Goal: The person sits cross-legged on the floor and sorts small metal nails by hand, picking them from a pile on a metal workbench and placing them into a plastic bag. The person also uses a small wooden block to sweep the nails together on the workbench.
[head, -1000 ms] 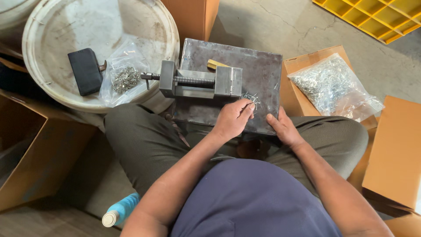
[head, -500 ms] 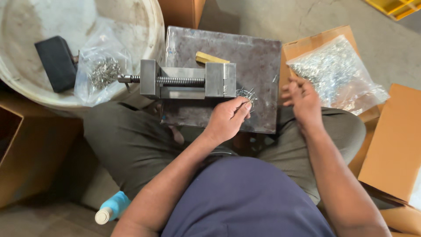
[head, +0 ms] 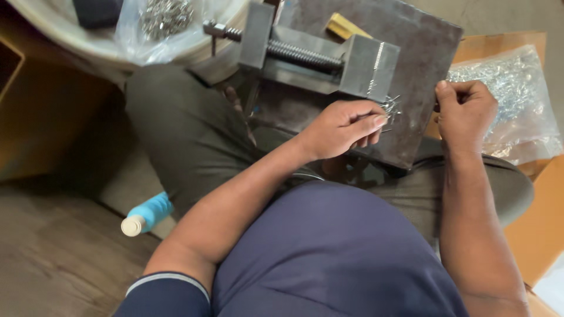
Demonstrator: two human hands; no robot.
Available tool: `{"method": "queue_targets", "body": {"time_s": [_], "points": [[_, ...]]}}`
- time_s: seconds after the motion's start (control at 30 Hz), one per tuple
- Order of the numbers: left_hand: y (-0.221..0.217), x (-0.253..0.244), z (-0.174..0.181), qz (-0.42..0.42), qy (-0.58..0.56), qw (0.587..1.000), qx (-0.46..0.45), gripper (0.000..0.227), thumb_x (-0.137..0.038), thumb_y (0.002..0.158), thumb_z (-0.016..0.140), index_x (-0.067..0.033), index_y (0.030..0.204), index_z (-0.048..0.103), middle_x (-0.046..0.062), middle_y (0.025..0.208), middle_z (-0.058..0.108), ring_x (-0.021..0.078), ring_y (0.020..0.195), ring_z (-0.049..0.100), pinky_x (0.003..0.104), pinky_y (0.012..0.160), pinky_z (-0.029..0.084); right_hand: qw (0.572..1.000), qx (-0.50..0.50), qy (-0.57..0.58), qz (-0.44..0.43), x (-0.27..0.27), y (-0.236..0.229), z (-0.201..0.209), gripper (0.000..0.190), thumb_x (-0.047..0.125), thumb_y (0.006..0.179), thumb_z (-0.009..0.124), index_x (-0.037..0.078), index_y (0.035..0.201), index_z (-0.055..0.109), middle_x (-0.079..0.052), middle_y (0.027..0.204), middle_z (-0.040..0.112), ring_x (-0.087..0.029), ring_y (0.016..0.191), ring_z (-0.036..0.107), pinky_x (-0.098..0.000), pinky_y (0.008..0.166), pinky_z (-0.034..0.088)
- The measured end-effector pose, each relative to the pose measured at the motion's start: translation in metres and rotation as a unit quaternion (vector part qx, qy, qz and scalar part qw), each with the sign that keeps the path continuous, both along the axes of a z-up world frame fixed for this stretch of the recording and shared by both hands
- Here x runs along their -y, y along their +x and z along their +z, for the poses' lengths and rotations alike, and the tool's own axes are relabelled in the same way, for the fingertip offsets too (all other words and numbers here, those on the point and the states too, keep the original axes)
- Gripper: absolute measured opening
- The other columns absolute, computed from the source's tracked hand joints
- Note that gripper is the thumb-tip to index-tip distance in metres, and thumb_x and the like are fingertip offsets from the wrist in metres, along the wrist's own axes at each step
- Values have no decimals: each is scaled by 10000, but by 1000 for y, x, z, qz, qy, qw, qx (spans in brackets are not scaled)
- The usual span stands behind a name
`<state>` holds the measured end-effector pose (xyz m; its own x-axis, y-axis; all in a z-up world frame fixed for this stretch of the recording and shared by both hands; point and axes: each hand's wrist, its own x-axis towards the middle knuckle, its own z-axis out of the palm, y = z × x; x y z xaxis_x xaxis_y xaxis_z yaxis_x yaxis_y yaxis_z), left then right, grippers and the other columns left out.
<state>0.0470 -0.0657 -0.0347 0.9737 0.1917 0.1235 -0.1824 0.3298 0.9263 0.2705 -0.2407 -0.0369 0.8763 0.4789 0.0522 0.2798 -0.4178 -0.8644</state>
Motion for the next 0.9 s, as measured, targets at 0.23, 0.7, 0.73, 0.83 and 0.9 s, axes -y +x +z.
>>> {"method": "queue_targets", "body": {"time_s": [0.23,0.7,0.73,0.83,0.9], "points": [[0,-5,-2,29,21,999,38,245,-254,1083,568,-40,1058,684,-6,789,670,66,666,564,249,603,477,994,58,15,89,15,-7,13,159,59,1150,664,-33,1045,589,-104,914,694,-132,761,660,-296,700,570],[-8,-2,3,126,84,985,77,238,-241,1067,582,-28,1066,687,24,781,673,84,679,576,273,633,498,928,-278,132,209,-9,-107,55,82,73,1071,607,21,1023,565,-113,911,674,-167,781,659,-331,748,587],[-11,-1,2,140,95,981,93,229,-235,1075,584,-29,1063,683,38,794,678,102,715,601,283,672,519,931,-276,125,202,-11,-111,52,78,54,1077,614,8,1032,571,-116,917,672,-171,790,657,-331,761,580],[-15,0,3,170,157,970,78,205,-218,1064,596,-29,1063,676,76,822,687,144,740,630,303,721,544,917,-310,131,212,-13,-115,48,47,9,1052,625,-10,1058,583,-117,927,671,-173,824,659,-344,788,588],[-20,3,5,178,189,964,59,193,-205,1055,596,-29,1075,672,101,856,690,166,754,640,310,734,545,910,-327,129,221,-11,-115,47,60,-8,1022,625,-15,1065,585,-117,919,674,-178,824,668,-345,784,590]]}}
